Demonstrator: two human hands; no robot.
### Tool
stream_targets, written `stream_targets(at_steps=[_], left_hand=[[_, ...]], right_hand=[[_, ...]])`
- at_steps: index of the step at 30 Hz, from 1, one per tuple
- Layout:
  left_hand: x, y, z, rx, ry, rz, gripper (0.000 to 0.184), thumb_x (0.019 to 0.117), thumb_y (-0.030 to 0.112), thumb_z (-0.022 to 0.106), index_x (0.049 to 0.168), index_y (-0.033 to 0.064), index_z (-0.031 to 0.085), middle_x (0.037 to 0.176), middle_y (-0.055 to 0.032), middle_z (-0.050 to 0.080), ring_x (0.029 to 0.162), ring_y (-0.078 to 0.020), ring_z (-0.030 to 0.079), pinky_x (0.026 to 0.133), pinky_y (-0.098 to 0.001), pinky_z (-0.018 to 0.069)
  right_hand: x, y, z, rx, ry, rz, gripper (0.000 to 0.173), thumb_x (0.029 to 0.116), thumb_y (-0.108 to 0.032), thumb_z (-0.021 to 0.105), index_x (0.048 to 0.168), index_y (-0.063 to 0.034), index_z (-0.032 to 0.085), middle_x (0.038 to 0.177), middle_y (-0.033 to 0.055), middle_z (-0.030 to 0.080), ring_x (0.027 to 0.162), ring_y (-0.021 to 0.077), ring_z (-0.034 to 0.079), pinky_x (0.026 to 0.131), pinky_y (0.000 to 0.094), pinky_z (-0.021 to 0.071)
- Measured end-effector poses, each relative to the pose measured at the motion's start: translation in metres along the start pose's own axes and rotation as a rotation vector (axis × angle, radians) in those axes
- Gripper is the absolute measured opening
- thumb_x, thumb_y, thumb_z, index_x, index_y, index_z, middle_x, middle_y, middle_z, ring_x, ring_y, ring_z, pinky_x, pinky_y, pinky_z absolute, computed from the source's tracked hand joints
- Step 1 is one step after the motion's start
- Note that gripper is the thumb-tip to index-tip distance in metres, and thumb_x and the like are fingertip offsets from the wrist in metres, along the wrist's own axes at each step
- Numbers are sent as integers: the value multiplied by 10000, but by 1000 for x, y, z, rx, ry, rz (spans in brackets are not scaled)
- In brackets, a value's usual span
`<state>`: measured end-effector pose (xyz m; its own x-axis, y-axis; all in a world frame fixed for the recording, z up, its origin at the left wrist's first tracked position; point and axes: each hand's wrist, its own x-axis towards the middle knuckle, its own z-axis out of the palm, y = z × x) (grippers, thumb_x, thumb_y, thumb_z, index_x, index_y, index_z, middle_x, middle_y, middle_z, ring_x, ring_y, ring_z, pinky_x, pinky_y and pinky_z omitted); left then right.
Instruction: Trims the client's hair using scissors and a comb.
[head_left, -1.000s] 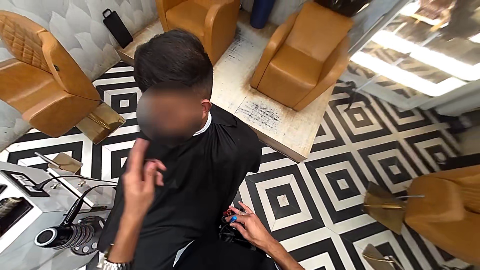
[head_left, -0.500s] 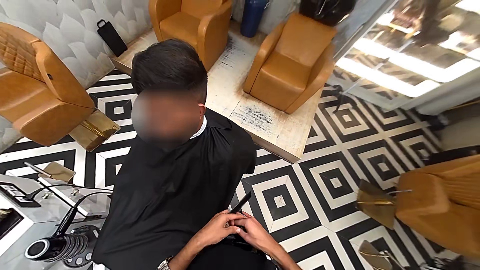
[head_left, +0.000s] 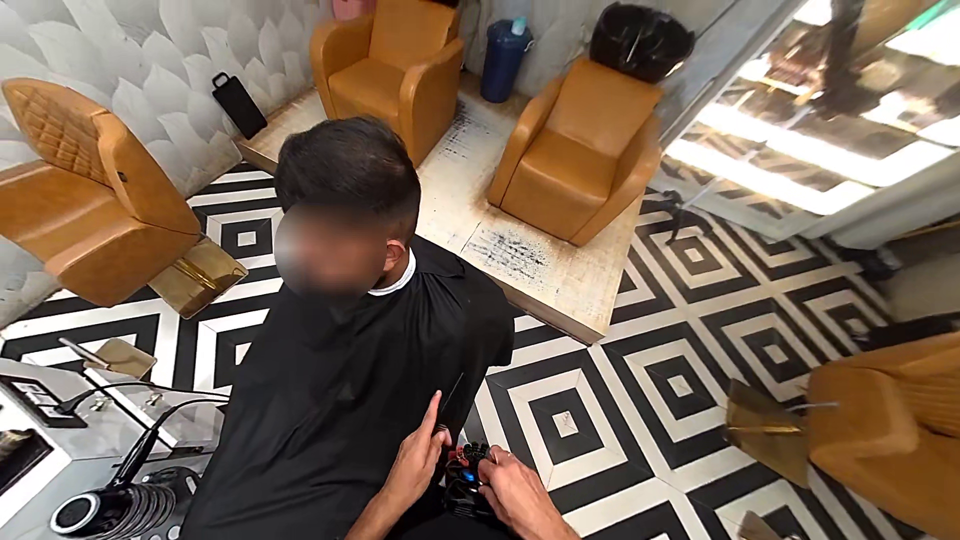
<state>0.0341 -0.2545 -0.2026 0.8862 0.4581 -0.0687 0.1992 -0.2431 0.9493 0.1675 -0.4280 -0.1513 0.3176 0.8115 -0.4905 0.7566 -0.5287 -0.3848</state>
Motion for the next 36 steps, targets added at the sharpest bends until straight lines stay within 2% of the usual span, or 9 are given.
stream_targets(at_steps=[3,8,10,12,14,19,24,31,36], left_hand=[[-2,12,-32,16,247,177,268,1079,178,469,1237,28,625,967,27,752,833,-82,715,812,-318,621],[9,36,-90,-18,629,341,178,1017,181,611,977,29,694,801,9,748,679,-87,717,654,-271,639],[14,37,-111,178,684,366,212,1020,216,599,987,49,725,817,27,730,718,-57,687,707,-243,608],[18,42,-127,489,586,433,247,1041,276,574,1034,118,764,931,18,748,898,-89,702,914,-326,570],[28,56,-132,710,463,546,207,1041,268,577,1079,202,769,958,11,742,942,-126,701,991,-413,520],[53,88,-127,880,363,782,210,1019,154,579,1148,227,728,1009,-7,740,986,-168,690,1010,-445,486],[86,110,-129,920,446,836,193,1007,113,595,1117,175,740,1025,-26,749,1002,-175,696,981,-397,521],[137,95,-89,919,1070,651,489,1052,369,529,1439,73,500,1528,-98,490,1441,-240,442,1194,-439,356],[191,69,-69,1204,821,674,451,1073,332,495,1415,50,580,1504,-95,551,1456,-213,442,1235,-437,290]], right_hand=[[-11,-15,-12,-44,-2,13,213,911,-157,623,1082,-68,713,1112,208,652,884,372,697,715,533,581],[-36,-8,-105,474,374,-203,193,883,-53,596,1047,-52,696,1029,90,711,737,208,690,583,404,587],[-32,5,-149,1024,486,-386,200,968,-175,587,1162,-123,593,1110,87,731,740,166,715,517,296,575],[-16,7,-162,1264,456,-480,280,957,-255,646,1213,-142,636,905,68,716,648,131,675,510,261,558],[10,2,-149,1015,556,-508,280,1002,-311,639,1180,-116,734,796,-7,676,617,35,563,543,201,475],[66,-2,-128,-64,741,-687,405,1042,-521,510,1393,-355,627,1140,-11,721,977,133,668,961,438,469],[104,16,-172,-109,750,-971,374,1083,-407,478,1404,-281,625,797,22,626,728,141,601,926,412,448],[188,40,-312,125,800,-1106,262,1044,-341,565,1250,-356,727,1042,-32,667,1000,115,569,973,383,396],[260,3,-378,-101,664,-1361,289,1020,-230,601,1234,-354,751,1048,58,688,900,164,608,914,481,388]])
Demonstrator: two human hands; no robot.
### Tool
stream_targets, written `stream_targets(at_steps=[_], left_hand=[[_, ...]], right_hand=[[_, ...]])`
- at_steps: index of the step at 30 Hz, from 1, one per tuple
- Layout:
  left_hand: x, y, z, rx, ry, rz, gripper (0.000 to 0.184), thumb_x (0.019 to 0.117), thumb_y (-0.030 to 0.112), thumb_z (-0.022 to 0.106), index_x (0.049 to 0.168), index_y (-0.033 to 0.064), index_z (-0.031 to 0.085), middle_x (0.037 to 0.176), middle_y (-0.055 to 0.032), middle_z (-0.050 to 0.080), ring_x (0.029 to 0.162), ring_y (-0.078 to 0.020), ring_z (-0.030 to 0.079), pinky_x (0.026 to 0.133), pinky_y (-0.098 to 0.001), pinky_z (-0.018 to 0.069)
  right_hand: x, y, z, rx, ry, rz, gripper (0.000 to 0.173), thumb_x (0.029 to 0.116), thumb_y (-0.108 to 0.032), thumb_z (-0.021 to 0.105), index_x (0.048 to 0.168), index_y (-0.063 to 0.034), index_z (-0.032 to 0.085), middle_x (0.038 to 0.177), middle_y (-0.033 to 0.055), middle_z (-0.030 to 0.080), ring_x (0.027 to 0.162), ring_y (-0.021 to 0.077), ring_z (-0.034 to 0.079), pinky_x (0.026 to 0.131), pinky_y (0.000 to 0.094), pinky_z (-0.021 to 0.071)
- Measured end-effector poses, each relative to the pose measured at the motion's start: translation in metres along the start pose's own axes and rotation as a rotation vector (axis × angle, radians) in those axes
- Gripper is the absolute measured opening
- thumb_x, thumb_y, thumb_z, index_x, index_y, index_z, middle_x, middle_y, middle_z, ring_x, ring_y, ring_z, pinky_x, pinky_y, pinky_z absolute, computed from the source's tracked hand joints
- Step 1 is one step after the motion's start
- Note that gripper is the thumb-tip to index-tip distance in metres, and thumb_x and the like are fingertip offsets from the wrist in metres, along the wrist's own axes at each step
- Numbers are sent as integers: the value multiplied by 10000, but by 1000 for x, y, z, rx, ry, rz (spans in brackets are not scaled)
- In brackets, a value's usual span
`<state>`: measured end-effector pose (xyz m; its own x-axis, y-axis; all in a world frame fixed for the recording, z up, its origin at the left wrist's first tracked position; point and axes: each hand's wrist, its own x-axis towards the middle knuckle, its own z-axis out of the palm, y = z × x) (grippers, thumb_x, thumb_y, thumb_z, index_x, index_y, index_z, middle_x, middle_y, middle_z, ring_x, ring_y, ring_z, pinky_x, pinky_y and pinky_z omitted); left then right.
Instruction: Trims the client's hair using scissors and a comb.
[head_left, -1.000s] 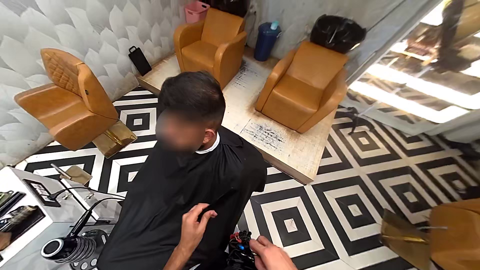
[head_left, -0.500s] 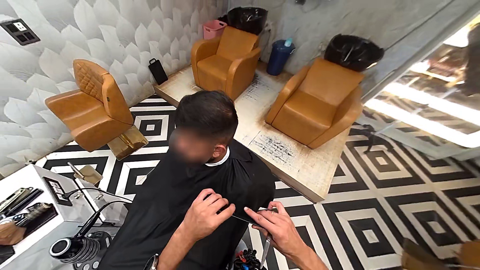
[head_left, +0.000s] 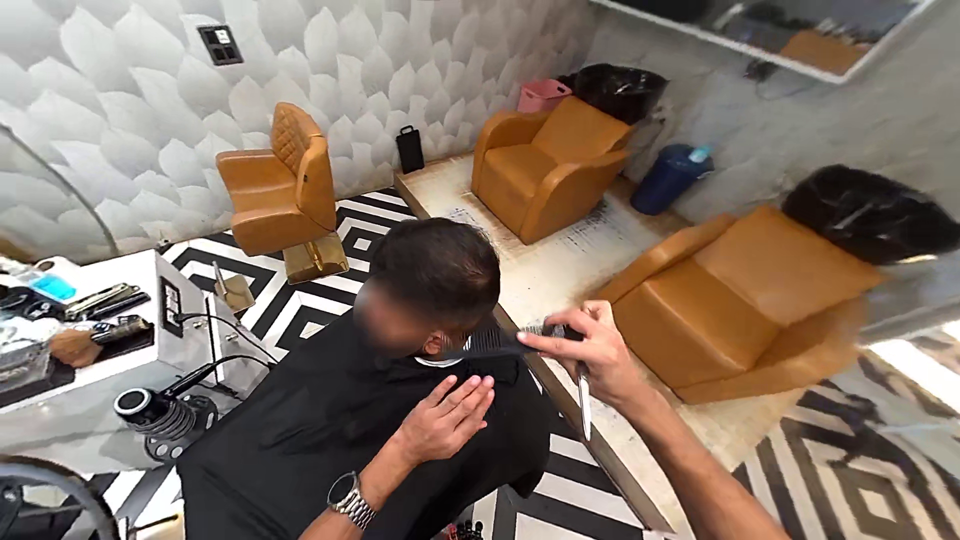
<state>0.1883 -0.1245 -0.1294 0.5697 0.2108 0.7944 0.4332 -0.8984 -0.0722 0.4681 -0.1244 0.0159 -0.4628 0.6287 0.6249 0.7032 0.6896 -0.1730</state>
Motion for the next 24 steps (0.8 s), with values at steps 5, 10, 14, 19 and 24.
stream_targets(at_steps=[5,10,14,19,24], left_hand=[[55,-37,20,207,-60,-51,582,1062,448,468,1496,61,502,1578,-104,465,1487,-223,388,1241,-498,199],[109,-80,-3,387,18,-110,638,1059,502,430,1444,8,549,1534,-152,512,1468,-263,424,1242,-522,188],[120,-95,-11,412,32,-118,649,1060,519,403,1418,6,576,1529,-154,517,1468,-279,427,1239,-522,210],[117,-91,-25,330,83,-127,601,1074,447,422,1427,-22,551,1508,-182,532,1453,-290,448,1243,-531,230],[62,-15,-48,-69,307,-381,568,1074,488,396,1421,54,516,1543,-120,484,1471,-275,410,1230,-505,316]], right_hand=[[84,33,15,14,20,-145,281,998,-189,635,1216,-303,772,1049,116,693,897,233,606,870,487,389],[156,39,32,-11,-11,-208,290,992,-189,641,1226,-302,770,1072,105,702,932,241,643,878,496,417],[186,36,40,-18,-34,-206,296,1005,-216,625,1258,-300,755,1054,101,697,919,245,649,884,494,431],[195,20,30,3,97,18,293,1053,-233,558,1281,-189,738,1028,89,707,897,236,651,829,451,466],[103,-47,18,243,182,120,274,1064,-115,475,1189,-30,703,983,73,739,849,171,665,811,405,521]])
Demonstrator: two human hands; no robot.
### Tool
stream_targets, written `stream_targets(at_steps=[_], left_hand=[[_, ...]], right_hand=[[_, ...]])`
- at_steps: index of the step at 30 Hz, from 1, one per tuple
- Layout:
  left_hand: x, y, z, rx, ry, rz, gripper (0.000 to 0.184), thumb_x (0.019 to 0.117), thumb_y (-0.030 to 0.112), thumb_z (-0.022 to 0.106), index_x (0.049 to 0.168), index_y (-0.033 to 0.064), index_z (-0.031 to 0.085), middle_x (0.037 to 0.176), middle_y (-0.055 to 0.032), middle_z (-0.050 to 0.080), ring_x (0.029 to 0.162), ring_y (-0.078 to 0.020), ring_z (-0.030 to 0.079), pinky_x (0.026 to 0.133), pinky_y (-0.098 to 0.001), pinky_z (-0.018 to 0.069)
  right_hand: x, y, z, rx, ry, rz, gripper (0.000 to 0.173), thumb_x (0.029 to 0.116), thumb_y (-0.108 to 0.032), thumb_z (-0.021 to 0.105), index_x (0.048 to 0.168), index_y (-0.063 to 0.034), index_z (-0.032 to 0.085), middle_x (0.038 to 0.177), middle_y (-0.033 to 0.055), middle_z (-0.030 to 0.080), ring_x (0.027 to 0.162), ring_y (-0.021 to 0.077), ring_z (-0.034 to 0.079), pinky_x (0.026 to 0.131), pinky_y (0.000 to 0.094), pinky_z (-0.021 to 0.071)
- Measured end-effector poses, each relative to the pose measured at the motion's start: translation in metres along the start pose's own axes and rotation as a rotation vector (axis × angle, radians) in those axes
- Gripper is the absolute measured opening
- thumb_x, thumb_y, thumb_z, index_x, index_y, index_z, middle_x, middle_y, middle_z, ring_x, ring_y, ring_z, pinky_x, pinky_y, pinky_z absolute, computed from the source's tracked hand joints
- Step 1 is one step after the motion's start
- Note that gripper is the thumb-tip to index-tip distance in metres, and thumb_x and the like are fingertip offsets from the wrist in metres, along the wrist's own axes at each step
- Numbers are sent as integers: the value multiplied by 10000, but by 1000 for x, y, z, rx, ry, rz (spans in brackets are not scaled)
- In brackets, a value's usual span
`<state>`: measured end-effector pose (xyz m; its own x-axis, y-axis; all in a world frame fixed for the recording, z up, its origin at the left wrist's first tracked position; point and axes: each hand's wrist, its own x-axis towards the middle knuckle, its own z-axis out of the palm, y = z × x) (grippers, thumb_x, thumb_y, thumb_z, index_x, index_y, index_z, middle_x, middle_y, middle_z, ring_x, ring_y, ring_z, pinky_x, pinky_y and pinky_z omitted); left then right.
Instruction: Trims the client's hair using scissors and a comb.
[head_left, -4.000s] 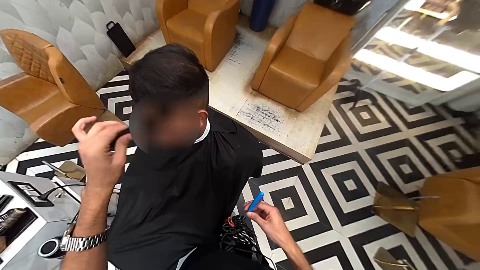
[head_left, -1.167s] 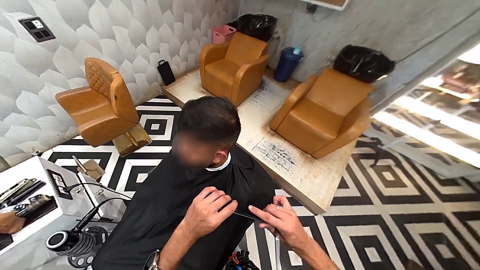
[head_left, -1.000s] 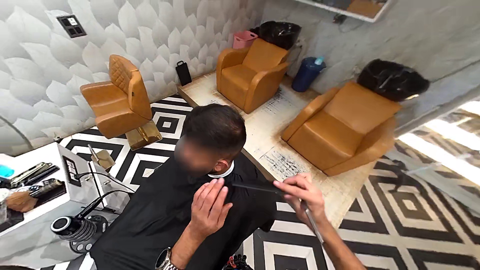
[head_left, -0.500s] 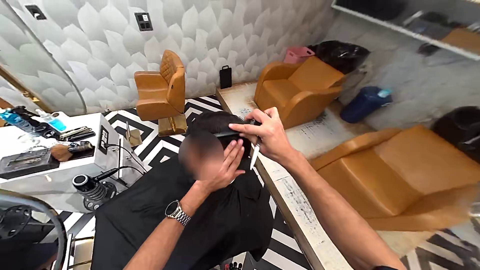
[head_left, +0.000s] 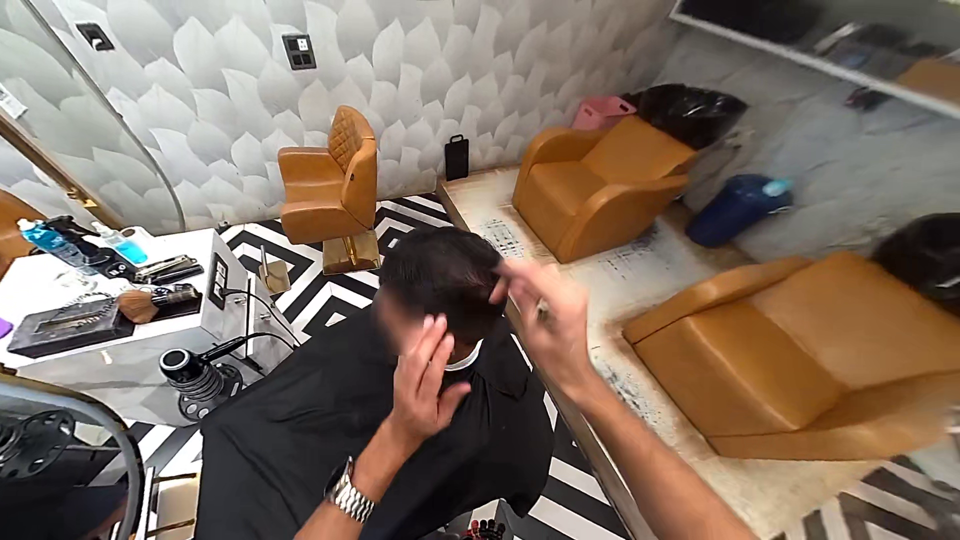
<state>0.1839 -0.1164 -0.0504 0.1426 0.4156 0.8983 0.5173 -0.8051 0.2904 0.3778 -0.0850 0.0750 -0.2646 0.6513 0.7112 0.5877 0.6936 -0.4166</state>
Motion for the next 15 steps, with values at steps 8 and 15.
stream_targets(at_steps=[8,15], left_hand=[[-95,-24,19,108,-140,-2,751,1047,602,358,1470,-13,440,1562,-248,405,1496,-336,357,1237,-505,263],[4,-72,34,263,10,91,822,1025,674,278,1449,6,503,1502,-238,505,1460,-348,419,1229,-570,206]], right_hand=[[-48,5,9,-649,-120,-485,317,1034,-91,528,1281,-178,707,940,151,702,668,273,600,836,502,444],[46,-1,51,-798,-192,-525,289,1035,-48,478,1197,-113,710,838,159,628,629,301,569,741,498,432]])
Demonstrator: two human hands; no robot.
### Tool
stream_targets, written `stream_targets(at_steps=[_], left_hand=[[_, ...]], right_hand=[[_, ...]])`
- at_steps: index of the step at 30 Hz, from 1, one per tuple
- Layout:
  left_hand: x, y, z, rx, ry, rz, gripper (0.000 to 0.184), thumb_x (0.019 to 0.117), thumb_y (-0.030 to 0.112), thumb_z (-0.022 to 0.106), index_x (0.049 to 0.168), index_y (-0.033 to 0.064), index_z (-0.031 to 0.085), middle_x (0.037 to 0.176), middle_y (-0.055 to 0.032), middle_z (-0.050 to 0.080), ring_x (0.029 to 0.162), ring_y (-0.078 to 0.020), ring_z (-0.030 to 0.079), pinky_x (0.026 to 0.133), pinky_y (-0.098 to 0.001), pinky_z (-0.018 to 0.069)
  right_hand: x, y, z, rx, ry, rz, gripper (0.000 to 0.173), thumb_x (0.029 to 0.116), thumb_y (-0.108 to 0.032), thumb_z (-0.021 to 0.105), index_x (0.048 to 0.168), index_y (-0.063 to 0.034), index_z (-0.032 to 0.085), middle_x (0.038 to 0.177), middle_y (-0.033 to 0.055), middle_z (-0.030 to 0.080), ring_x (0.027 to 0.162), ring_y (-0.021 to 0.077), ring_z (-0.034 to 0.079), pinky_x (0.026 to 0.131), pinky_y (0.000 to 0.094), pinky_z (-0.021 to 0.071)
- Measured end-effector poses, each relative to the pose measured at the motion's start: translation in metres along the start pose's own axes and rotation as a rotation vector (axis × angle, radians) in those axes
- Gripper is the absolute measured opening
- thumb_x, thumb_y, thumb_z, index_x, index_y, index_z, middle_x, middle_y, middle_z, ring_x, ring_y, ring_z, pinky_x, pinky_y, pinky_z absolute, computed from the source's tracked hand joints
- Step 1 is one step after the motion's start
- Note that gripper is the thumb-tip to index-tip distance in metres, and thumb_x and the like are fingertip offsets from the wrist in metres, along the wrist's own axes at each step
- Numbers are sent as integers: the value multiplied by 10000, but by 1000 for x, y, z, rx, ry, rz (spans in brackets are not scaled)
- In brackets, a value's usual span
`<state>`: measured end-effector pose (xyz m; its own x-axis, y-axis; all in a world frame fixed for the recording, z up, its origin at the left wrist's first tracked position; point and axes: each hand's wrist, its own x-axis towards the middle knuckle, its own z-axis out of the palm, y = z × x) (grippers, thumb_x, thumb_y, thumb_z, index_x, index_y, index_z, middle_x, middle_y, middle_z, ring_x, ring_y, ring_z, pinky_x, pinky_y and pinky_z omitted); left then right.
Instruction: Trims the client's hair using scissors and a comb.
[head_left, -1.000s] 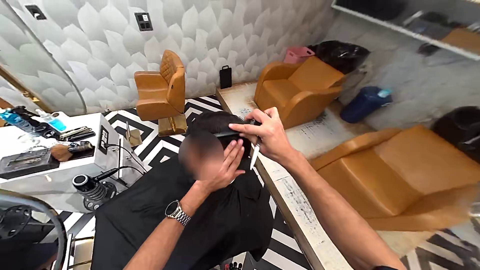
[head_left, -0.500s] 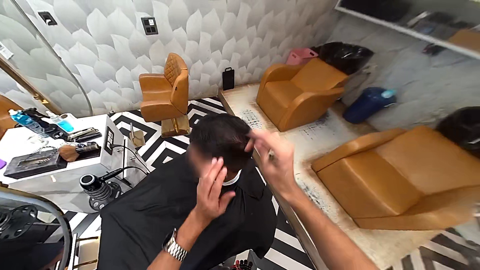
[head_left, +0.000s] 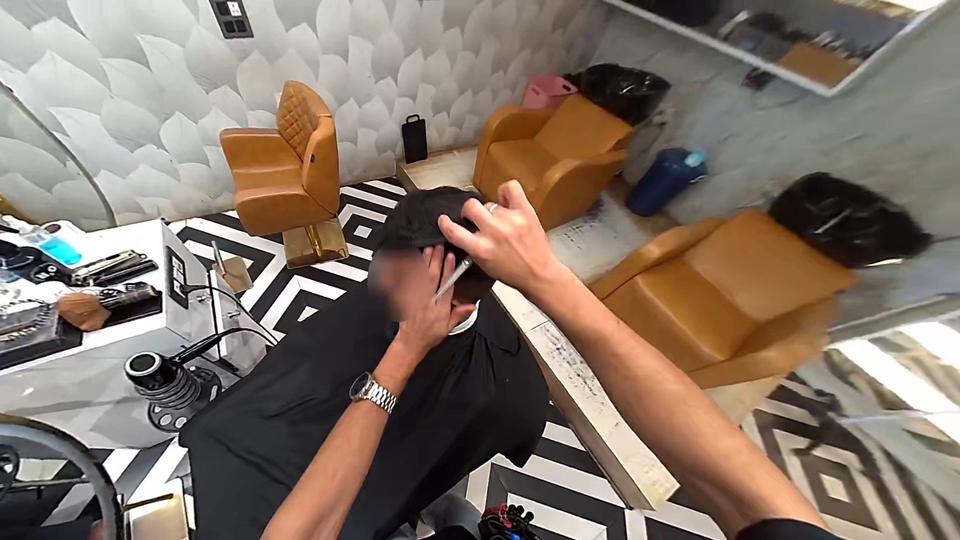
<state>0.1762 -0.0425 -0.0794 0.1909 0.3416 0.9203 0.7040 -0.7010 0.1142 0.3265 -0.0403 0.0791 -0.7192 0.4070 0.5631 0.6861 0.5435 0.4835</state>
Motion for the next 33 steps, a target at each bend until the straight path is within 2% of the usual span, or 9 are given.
stream_targets(at_steps=[8,12,16,19,21,23,24,29,33], left_hand=[[53,-48,-13,-268,-82,-78,792,1070,559,290,1492,-100,415,1572,-250,418,1509,-361,341,1268,-518,202],[50,-63,-39,-474,56,-383,729,1095,464,317,1556,-100,286,1628,-268,297,1543,-343,259,1271,-473,224],[36,-28,-84,-1049,215,-674,656,1097,451,349,1570,0,286,1591,-125,406,1435,-223,446,1185,-397,395],[19,16,-109,-1558,102,-845,564,1043,499,489,1427,87,516,1357,-107,654,1260,-269,626,1107,-438,486],[12,19,-110,-1529,195,-982,346,1083,375,455,1090,115,683,918,-51,766,917,-200,754,922,-408,603],[13,-6,-106,-1374,298,-1115,366,1113,330,332,925,189,613,621,101,567,585,-63,604,688,-291,589],[15,-26,-102,-1296,326,-1167,407,1122,337,285,873,191,572,594,109,498,506,-41,507,583,-238,532],[32,-107,-68,-1155,-67,-1136,449,1122,286,227,924,115,591,1115,1,762,410,0,411,397,-169,345],[51,-112,-55,-1145,-222,-1084,389,1108,274,297,886,136,586,1017,23,742,402,1,394,396,-166,355]], right_hand=[[60,25,11,-52,-223,117,198,1027,-50,470,1021,-48,668,834,177,636,699,337,630,821,540,441],[55,13,-7,118,-98,542,245,1062,-192,498,1057,-75,713,887,120,711,834,296,690,852,512,466],[26,-71,-46,694,6,873,239,1061,-198,503,991,-60,684,754,24,702,668,150,677,657,413,584],[-6,-155,-56,906,-84,862,184,1029,-226,613,943,-96,712,704,22,651,600,152,621,567,394,542],[-25,-179,-48,907,-9,933,195,1023,-246,632,1013,-87,744,877,33,702,754,142,665,680,370,576],[-43,-180,-49,945,85,1111,283,1085,-232,493,1191,-90,714,1248,32,704,944,129,702,773,345,598],[-50,-180,-50,972,135,1239,318,1101,-247,428,1199,-133,709,1338,-14,678,869,113,690,664,310,560],[-53,-153,-29,1198,326,1547,330,1032,-117,407,1050,-84,735,1363,61,657,856,123,674,557,249,486],[-48,-132,-21,1279,413,1542,316,1020,-75,397,1023,-49,712,1064,89,727,713,100,634,493,211,419]])
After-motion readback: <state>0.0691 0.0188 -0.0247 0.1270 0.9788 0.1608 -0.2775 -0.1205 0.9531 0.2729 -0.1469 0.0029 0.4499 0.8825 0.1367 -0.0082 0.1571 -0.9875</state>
